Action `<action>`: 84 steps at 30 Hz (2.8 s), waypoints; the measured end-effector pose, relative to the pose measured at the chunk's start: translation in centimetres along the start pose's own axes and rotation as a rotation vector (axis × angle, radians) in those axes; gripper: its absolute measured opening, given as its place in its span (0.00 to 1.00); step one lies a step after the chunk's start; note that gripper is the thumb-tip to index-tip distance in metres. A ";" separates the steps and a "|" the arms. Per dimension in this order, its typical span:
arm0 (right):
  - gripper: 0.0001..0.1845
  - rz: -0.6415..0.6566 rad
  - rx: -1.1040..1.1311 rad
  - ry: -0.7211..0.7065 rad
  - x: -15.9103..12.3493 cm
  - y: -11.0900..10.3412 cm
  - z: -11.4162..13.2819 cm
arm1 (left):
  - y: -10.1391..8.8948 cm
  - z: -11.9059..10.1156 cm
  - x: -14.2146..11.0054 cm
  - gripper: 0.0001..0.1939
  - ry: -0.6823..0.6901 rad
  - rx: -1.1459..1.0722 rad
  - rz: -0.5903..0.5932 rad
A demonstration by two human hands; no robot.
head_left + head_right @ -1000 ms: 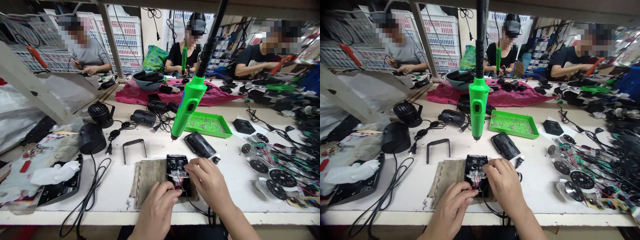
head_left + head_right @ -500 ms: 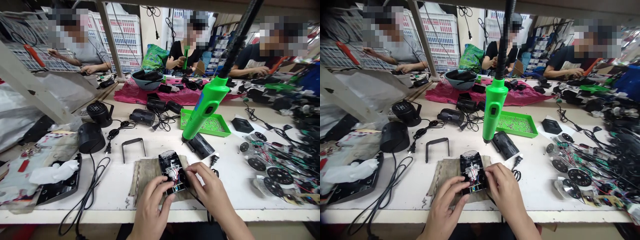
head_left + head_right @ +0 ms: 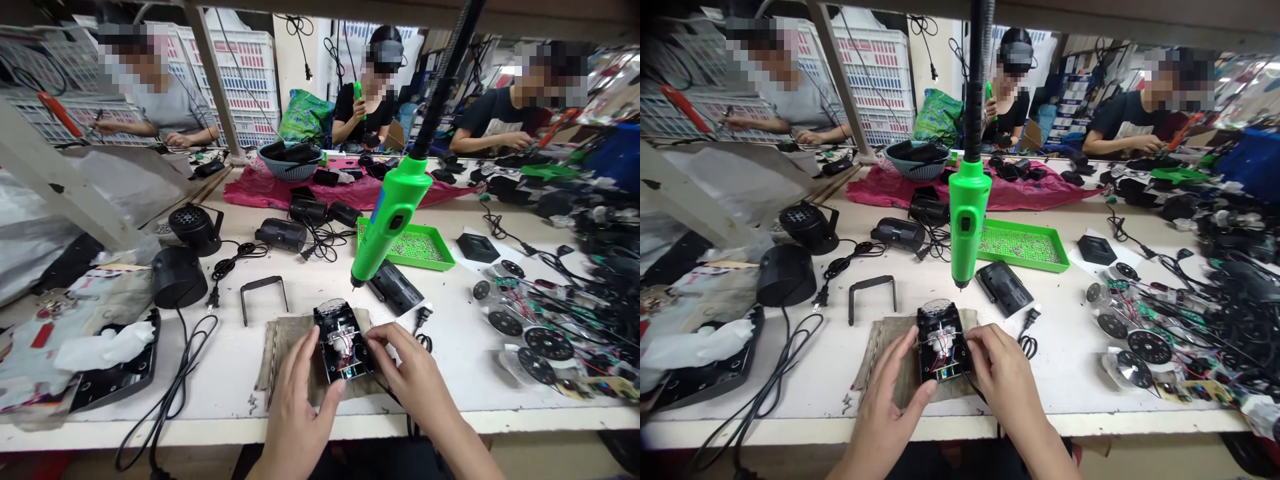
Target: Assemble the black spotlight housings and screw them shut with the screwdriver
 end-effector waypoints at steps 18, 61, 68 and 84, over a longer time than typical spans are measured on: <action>0.08 0.046 -0.187 -0.280 1.8 0.4 1.5 | 1.6 -0.5 0.8 0.42 -0.023 0.121 0.090; 0.14 -0.449 -0.104 -0.671 -2.3 -2.1 4.2 | -0.1 -2.4 1.8 0.23 0.270 -0.076 -0.036; 0.12 -0.375 -0.116 -0.714 -1.8 -1.7 5.5 | 1.2 -1.5 2.0 0.21 0.252 0.050 -0.079; 0.35 -0.264 0.582 -0.154 9.6 -2.5 4.7 | 1.2 -1.2 1.1 0.25 0.308 0.106 -0.244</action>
Point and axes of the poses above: each hand's wrist, its own x-axis towards the middle knuckle, its own y-axis out of the palm, z = x × y, the point moved 4 cm from there along x, towards the middle knuckle
